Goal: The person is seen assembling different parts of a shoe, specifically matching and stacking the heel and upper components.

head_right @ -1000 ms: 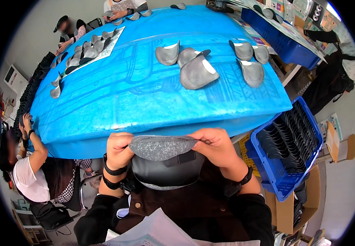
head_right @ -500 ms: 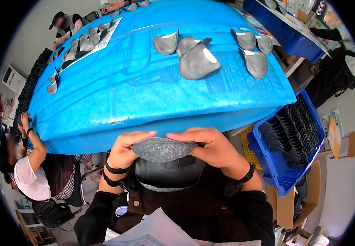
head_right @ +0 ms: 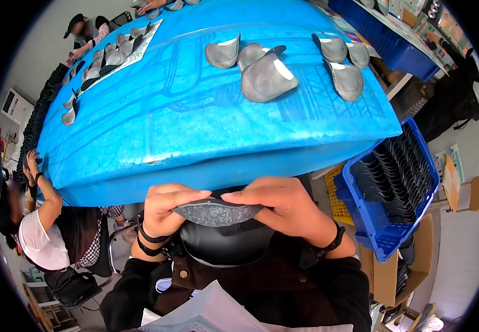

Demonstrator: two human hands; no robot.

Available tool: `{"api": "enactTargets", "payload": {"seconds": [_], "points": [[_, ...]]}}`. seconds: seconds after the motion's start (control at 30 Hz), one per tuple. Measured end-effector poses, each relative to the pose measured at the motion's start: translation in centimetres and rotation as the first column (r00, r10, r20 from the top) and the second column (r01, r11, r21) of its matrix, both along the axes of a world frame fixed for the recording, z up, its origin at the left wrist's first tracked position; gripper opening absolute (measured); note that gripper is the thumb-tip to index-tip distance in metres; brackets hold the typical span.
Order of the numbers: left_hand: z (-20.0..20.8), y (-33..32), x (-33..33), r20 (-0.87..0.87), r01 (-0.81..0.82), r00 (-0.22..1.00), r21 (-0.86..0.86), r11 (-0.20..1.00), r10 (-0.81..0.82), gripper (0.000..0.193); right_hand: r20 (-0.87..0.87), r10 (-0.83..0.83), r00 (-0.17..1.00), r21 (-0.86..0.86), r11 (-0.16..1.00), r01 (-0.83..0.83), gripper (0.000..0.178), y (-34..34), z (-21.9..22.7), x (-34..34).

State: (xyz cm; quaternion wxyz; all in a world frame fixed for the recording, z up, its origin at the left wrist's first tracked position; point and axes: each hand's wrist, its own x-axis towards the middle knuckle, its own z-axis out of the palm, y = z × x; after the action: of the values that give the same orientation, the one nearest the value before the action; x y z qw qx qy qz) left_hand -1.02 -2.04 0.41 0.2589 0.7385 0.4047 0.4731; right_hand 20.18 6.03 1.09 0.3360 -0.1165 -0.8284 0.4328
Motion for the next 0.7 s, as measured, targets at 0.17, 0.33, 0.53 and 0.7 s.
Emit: {"api": "enactTargets", "payload": {"seconds": [0.17, 0.33, 0.53, 0.7], "points": [[-0.5, 0.1, 0.3, 0.01, 0.009, 1.0, 0.08, 0.997, -0.01, 0.029, 0.029, -0.063, 0.998, 0.116, 0.992, 0.059, 0.038, -0.6, 0.5, 0.2], [-0.7, 0.2, 0.0, -0.05, 0.098, 0.995, 0.157, 0.983, -0.091, 0.029, 0.084, 0.002, 0.996, 0.213, 0.977, -0.02, 0.033, -0.7, -0.2, 0.3], [-0.1, 0.3, 0.7, -0.078, 0.067, 0.995, 0.123, 0.99, -0.058, 0.027, -0.101, -0.003, 0.995, 0.315, 0.948, 0.035, 0.034, -0.6, -0.9, -0.7], [0.1, -0.1, 0.3, -0.199, 0.107, 0.977, 0.138, 0.985, -0.078, 0.023, 0.072, 0.016, 0.997, 0.379, 0.925, -0.043, 0.028, -0.8, -0.8, 0.1]]}}
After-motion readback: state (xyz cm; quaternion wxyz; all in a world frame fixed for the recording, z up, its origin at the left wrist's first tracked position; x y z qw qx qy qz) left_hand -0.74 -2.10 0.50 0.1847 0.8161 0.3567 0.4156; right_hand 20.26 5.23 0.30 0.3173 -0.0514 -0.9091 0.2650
